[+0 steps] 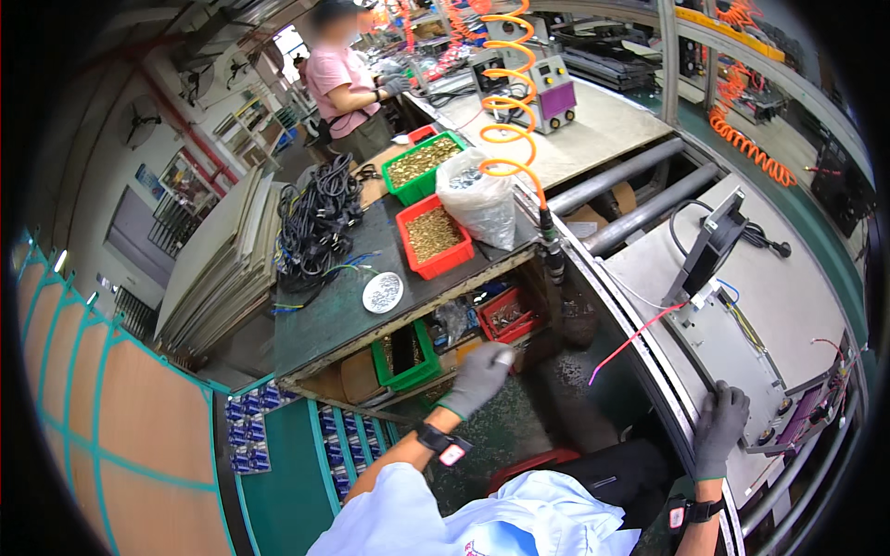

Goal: Assembling an electronic power supply unit by installing a circuit board, connecting internal wiring, and using an electric screwdriver to fasten components.

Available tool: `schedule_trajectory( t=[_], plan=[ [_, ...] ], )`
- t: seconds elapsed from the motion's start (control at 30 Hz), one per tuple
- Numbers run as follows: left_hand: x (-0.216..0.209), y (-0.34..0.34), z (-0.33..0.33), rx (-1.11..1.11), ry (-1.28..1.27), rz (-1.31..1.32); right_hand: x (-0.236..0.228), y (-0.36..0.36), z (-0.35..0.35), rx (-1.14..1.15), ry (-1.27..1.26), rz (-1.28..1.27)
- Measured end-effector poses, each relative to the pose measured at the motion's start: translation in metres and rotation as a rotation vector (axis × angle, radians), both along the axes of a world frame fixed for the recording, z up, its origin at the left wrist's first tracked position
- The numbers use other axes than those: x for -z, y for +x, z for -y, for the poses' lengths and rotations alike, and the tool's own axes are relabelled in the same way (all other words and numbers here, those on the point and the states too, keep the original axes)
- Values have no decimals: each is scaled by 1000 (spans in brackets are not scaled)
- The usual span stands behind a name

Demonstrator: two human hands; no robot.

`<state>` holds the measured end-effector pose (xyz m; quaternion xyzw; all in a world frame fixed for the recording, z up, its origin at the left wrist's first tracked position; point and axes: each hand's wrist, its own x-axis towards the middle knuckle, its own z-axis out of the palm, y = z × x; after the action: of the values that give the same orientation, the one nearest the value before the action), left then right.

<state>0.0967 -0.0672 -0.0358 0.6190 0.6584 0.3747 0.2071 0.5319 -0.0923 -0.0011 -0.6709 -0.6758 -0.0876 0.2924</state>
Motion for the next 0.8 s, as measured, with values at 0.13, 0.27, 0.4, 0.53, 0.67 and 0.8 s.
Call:
schedule_trajectory(
  t=[0.13,0.27,0.4,0.53,0.67,0.8],
  plan=[
    [-6,-90,34,-344,273,-189,17,13,-3,-4,5,-34],
    [14,-170,107,-734,362,-352,28,30,3,-2,-51,-21],
    [53,-251,212,-1140,240,-226,40,56,19,31,-63,16],
    [91,-338,295,-1396,-43,-140,55,90,33,80,-89,58],
    [101,-417,310,-1455,-146,-70,64,117,43,58,-56,78],
    [94,-475,275,-1377,-249,-211,59,133,46,172,-239,109]
  ],
)
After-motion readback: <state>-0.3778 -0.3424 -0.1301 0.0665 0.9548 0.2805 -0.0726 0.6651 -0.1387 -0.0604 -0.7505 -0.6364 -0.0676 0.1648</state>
